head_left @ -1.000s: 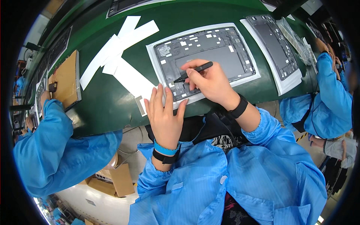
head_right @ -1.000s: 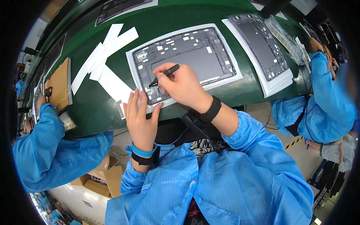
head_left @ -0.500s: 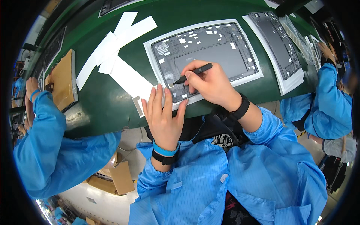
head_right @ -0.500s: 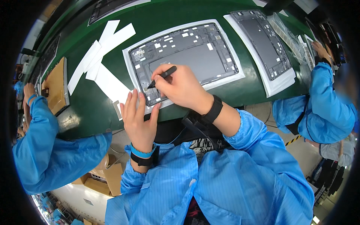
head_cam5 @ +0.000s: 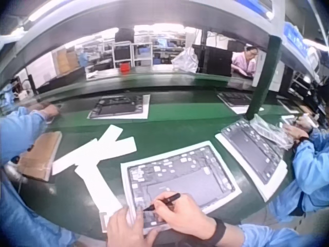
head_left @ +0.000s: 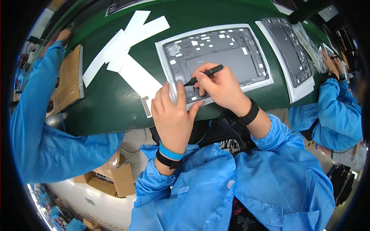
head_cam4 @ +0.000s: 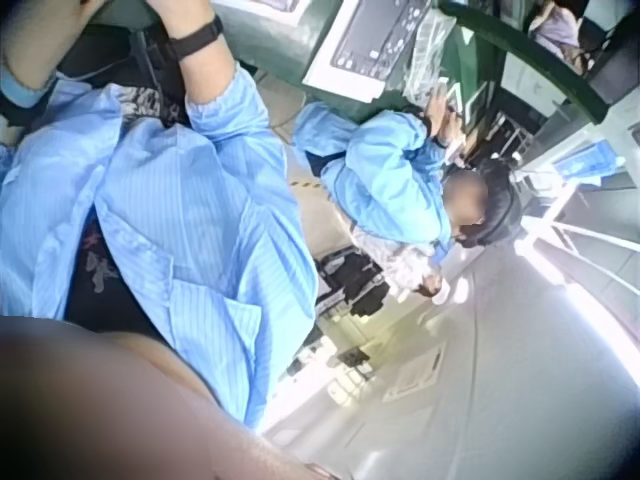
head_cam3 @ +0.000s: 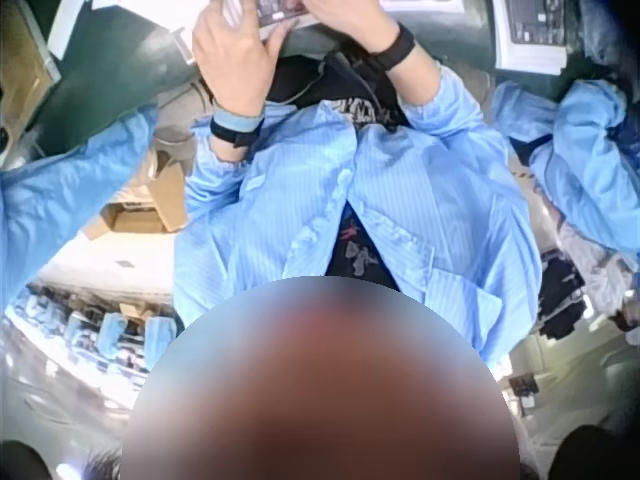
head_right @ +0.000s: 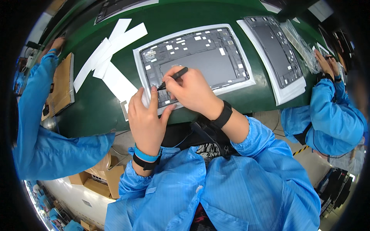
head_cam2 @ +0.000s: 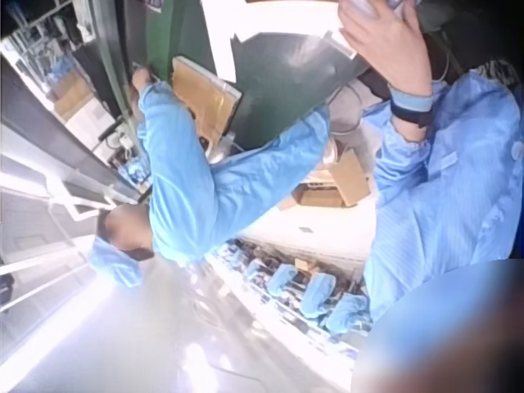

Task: Assembling and marking electronic frames on an assembly line.

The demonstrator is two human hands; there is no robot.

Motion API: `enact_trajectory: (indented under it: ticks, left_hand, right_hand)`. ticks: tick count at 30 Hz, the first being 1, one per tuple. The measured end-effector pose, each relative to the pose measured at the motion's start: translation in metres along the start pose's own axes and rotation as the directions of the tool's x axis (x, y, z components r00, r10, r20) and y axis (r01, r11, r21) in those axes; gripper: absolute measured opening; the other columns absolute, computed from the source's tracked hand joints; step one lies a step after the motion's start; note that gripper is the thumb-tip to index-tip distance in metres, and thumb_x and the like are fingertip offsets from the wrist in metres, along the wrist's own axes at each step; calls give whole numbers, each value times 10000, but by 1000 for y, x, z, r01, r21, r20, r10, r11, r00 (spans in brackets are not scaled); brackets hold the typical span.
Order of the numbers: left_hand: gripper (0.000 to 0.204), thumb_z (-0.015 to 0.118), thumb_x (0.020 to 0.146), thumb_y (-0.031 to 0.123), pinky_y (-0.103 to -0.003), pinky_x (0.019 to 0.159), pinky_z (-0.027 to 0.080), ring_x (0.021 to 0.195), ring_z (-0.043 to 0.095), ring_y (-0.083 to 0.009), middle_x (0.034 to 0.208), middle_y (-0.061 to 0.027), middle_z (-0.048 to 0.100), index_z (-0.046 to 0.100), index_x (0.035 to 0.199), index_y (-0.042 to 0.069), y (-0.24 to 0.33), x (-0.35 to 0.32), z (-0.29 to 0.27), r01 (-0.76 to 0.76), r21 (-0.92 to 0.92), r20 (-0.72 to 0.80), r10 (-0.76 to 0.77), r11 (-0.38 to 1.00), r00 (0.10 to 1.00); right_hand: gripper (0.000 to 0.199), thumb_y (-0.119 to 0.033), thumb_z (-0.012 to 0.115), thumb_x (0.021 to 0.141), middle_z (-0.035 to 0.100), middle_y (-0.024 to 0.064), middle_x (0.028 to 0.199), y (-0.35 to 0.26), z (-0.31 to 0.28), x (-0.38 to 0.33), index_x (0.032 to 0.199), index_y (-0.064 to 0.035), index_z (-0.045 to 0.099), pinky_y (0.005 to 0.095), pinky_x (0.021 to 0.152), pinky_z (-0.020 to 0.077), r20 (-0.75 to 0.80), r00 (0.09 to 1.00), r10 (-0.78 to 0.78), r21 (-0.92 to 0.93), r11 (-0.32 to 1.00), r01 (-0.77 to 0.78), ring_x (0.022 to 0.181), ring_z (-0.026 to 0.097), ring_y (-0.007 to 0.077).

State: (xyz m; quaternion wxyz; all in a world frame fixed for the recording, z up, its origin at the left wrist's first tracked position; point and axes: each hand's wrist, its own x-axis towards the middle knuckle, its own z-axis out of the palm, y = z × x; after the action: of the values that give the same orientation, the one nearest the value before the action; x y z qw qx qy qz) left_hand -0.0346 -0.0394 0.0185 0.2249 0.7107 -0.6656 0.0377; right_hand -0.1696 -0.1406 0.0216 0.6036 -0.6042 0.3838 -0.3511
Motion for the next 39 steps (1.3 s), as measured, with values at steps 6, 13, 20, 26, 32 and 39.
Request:
enact_trajectory:
  ticks: [6, 13, 20, 26, 32, 39]
  left_hand:
    - [642, 762, 767, 405, -518, 984, 412, 1232, 447, -448, 1359, -250, 464, 603, 1278, 50, 4, -4, -15, 12, 118, 23, -15, 993, 1000]
    - [599, 707, 856, 317, -538, 1085, 320, 1351, 309, -517, 1466, -326, 334, 530, 1400, 141, -35, -44, -16, 166, -46, 37, -164, 985, 986]
    - [521, 693, 866, 315, -535, 1091, 320, 1362, 311, -509, 1455, -340, 338, 586, 1332, 108, -36, -41, -12, 194, -38, 4, -194, 980, 981]
    - [526, 691, 864, 319, -536, 1090, 327, 1363, 305, -521, 1449, -352, 340, 587, 1319, 77, -35, -42, -14, 190, -22, 44, -189, 982, 981]
    - [500, 688, 876, 297, -555, 1087, 319, 1371, 261, -552, 1454, -372, 316, 592, 1312, 71, -29, -37, -23, 219, -33, 52, -217, 975, 975]
    - [294, 601, 911, 150, -547, 1055, 346, 1316, 350, -530, 1358, -328, 441, 621, 1147, -24, -20, 4, -29, 138, -25, -69, -139, 990, 988]
  right_hand:
    - [168, -137, 571, 938, 673, 108, 737, -11, -7, -3, 948, 12, 647, 213, 513, 442, -292, 956, -38, 196, 976, 99, 575, 610, 101]
    - [175, -141, 580, 944, 662, 55, 724, -21, 52, 10, 927, 24, 638, 228, 539, 470, 53, 996, -66, -54, 996, 69, 611, 624, 92]
    - [186, -124, 574, 913, 660, 90, 652, -17, 79, 18, 902, 49, 640, 258, 560, 503, 134, 990, -44, -208, 975, 72, 621, 666, 119]
    - [226, -110, 567, 921, 669, 94, 680, -20, 86, 13, 1038, 59, 660, 249, 552, 503, 150, 987, -55, -293, 951, 97, 605, 656, 121]
    - [242, -84, 575, 930, 671, 96, 738, -25, 67, 16, 1110, 64, 640, 244, 510, 482, -115, 993, -2, 201, 979, 25, 589, 625, 101]
    - [267, -142, 546, 968, 627, 58, 692, -9, -12, 53, 1142, 39, 636, 212, 636, 471, -65, 996, -56, 43, 997, 59, 696, 624, 102]
